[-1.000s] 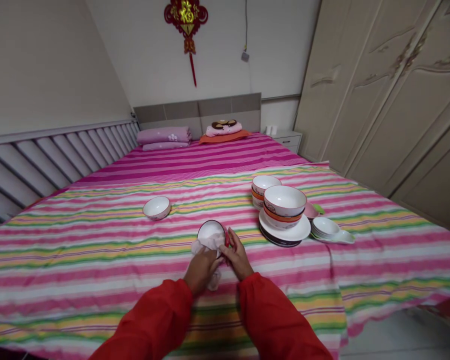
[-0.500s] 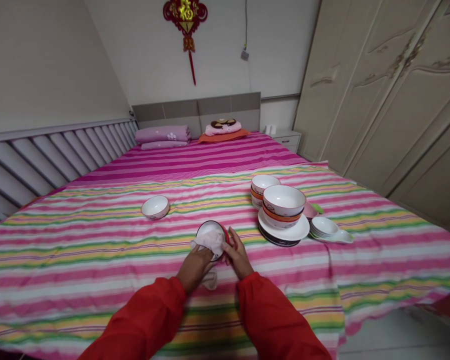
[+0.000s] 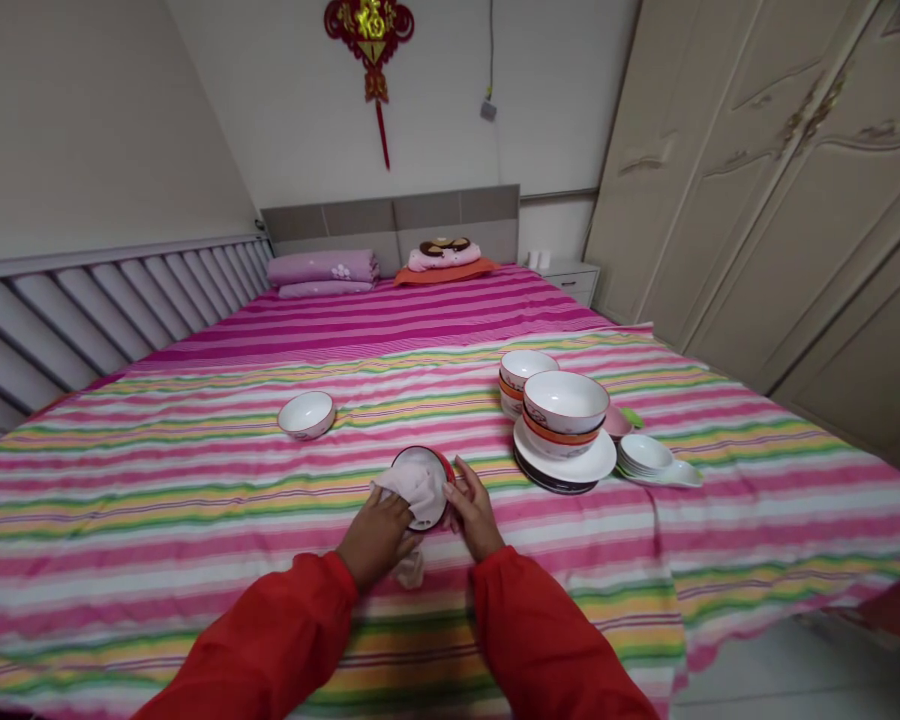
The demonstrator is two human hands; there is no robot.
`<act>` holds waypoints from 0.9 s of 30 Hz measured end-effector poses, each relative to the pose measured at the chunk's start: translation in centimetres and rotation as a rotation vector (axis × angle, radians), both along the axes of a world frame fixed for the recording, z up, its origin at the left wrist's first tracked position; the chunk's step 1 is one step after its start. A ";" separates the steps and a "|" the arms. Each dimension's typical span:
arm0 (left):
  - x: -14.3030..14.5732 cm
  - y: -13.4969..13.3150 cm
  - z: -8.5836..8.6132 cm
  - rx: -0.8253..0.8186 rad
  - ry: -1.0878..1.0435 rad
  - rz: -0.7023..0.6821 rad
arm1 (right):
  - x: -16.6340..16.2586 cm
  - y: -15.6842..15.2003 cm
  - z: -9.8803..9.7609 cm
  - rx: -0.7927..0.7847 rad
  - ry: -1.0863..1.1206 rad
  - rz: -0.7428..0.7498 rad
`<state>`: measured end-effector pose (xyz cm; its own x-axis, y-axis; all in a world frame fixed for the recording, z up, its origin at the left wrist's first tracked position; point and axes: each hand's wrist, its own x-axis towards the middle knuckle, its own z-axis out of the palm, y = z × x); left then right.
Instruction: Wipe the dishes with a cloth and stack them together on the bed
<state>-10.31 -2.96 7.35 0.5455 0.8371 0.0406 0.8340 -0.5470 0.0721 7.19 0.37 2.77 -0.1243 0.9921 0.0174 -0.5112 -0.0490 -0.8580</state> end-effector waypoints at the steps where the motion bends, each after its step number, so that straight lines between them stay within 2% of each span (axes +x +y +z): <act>1: 0.4 0.0 0.2 -0.018 -0.018 -0.014 | 0.0 0.0 0.0 0.002 -0.003 0.001; 5: 3.0 0.8 0.5 -0.071 -0.112 -0.079 | 0.2 0.2 -0.2 0.013 -0.036 0.042; 10: 3.8 2.3 0.2 -0.026 -0.064 0.059 | 0.1 0.6 -0.5 0.040 0.003 -0.038; 14: 3.4 1.4 -0.1 -0.014 -0.074 0.143 | 0.0 0.6 -0.5 0.020 -0.005 0.007; 17: 3.3 0.1 0.4 -0.106 -0.120 0.084 | 0.0 0.3 -0.3 0.015 -0.023 0.026; 20: 2.5 -0.5 1.6 -0.221 -0.290 0.035 | 0.1 0.2 -0.1 0.020 -0.022 0.006; 22: 1.2 -0.3 2.5 -0.299 -0.499 0.066 | 0.1 0.3 -0.1 0.008 -0.008 0.001; 24: -0.6 0.3 3.0 -0.275 -0.785 0.196 | 0.1 0.4 -0.2 -0.006 0.021 -0.009; 27: -3.6 1.6 2.5 0.017 -1.103 0.531 | -0.1 0.6 -0.4 -0.015 0.058 -0.025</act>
<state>-13.96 -1.40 9.85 -0.1974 0.9401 0.2779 0.4505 -0.1648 0.8775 7.10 1.02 2.35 -0.0983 0.9951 0.0092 -0.5616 -0.0478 -0.8261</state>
